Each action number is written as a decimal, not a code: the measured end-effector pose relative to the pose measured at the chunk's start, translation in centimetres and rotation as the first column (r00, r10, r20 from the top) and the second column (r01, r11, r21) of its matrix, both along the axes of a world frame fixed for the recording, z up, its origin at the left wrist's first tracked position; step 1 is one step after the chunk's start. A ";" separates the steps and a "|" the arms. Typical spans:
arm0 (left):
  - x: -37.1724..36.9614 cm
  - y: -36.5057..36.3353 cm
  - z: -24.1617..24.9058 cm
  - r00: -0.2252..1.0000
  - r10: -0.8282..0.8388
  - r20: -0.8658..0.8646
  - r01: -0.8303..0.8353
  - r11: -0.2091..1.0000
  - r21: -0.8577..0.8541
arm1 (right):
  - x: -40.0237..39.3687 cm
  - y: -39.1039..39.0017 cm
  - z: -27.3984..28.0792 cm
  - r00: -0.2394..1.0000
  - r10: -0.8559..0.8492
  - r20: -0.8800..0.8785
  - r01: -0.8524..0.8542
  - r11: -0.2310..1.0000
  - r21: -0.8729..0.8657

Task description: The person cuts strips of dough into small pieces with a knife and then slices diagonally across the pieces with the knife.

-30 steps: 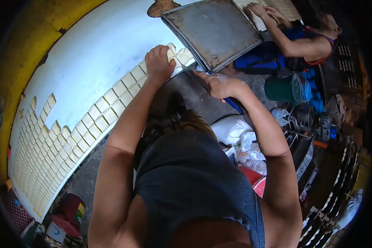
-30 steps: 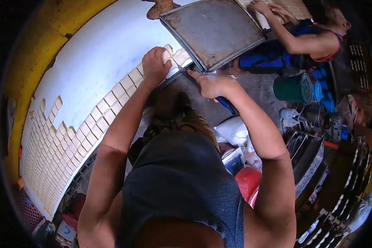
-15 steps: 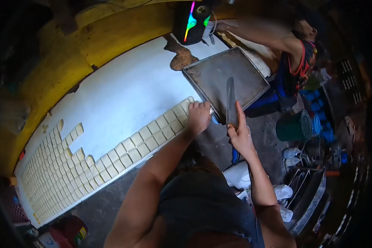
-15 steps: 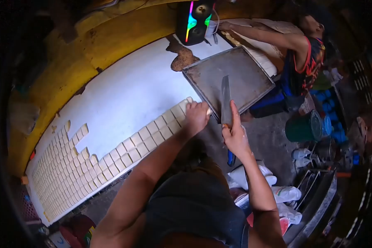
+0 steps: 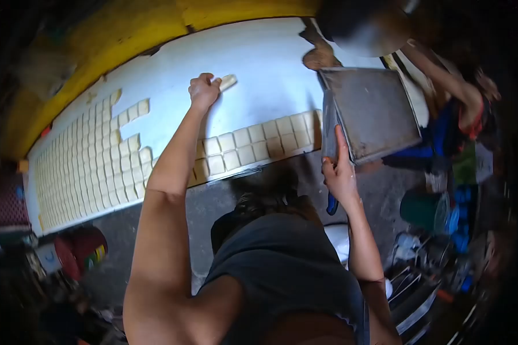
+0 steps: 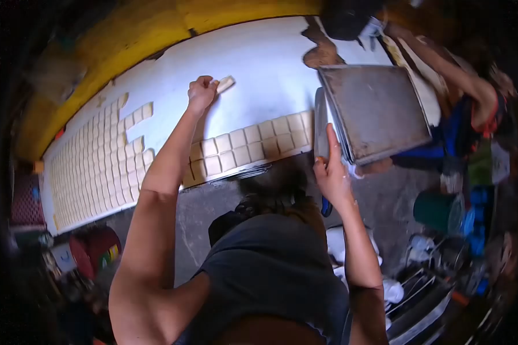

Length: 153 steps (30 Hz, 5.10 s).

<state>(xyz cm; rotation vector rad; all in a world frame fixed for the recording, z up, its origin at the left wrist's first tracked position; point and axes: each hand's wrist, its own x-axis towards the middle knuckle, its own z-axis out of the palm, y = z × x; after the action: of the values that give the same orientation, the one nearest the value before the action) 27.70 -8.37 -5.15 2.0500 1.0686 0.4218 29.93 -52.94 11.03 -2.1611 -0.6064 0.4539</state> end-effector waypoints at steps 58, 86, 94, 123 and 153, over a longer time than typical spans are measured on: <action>2.8 -5.0 5.6 0.937 -0.225 -0.266 0.345 0.703 0.622 | -4.4 8.9 -1.0 0.929 0.366 -0.055 -0.367 0.894 -0.255; 4.6 -17.1 5.6 0.778 0.161 0.607 0.341 0.703 -0.624 | -1.4 -3.2 -4.6 0.991 -0.081 0.106 0.068 0.990 0.120; -6.2 -7.9 6.9 0.861 0.338 0.380 -0.058 0.808 -0.586 | 2.7 4.9 -4.6 0.974 0.227 -0.005 -0.226 0.969 0.097; -5.3 -7.3 5.3 0.888 -0.432 -0.160 0.343 0.851 -0.397 | 2.1 9.6 -4.4 0.889 0.308 -0.340 -0.223 0.938 0.267; -53.0 -27.8 0.0 0.139 0.988 0.070 -0.493 0.130 -0.860 | -28.6 31.3 -5.2 0.507 0.743 -0.436 -0.705 0.649 0.287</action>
<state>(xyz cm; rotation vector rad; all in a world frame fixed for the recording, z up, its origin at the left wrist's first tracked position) -25.33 -36.17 -5.16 0.2515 1.5119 1.0590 1.33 -21.62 5.79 -1.4857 -1.1842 1.4090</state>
